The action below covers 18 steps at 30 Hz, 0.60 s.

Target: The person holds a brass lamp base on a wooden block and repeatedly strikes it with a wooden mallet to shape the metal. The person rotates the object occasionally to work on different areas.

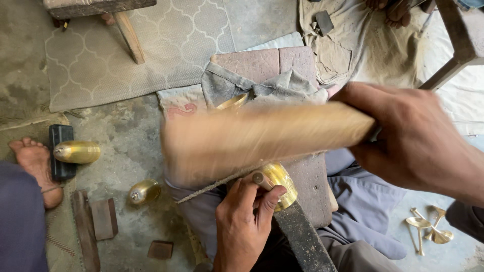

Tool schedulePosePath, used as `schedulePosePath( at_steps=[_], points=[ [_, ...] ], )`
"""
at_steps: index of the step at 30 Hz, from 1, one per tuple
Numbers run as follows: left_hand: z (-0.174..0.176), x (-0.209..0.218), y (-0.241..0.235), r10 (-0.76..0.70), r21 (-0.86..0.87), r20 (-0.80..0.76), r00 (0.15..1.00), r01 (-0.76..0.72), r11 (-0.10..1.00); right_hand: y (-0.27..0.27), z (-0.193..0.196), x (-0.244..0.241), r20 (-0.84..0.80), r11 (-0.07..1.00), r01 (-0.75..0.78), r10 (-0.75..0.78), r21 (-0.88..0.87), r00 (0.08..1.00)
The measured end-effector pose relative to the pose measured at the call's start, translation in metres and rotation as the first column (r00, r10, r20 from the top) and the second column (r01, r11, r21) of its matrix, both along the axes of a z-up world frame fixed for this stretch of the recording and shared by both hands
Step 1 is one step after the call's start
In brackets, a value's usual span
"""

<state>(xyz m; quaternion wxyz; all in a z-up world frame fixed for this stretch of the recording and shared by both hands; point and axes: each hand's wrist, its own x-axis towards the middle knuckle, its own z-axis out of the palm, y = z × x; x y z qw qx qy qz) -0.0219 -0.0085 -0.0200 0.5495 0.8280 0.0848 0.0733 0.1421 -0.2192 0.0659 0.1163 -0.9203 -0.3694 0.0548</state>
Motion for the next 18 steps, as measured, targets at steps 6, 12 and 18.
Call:
schedulePosePath(
  at_steps=[6,12,18],
  points=[
    [-0.007,-0.003,-0.001,-0.016,0.079,0.074,0.997,0.010,0.997,0.009,0.012,0.005,-0.030,0.928,0.059,-0.076,-0.368,0.997],
    [-0.007,-0.003,-0.002,0.002,0.043,0.052,0.999,-0.005,0.999,0.011,0.013,-0.002,0.200,0.902,0.058,0.032,-0.428,0.979],
    [-0.007,-0.002,0.000,0.012,-0.003,0.032,0.999,-0.012,1.000,0.012,0.016,-0.007,0.280,0.912,0.039,0.085,-0.409,0.956]
  ],
)
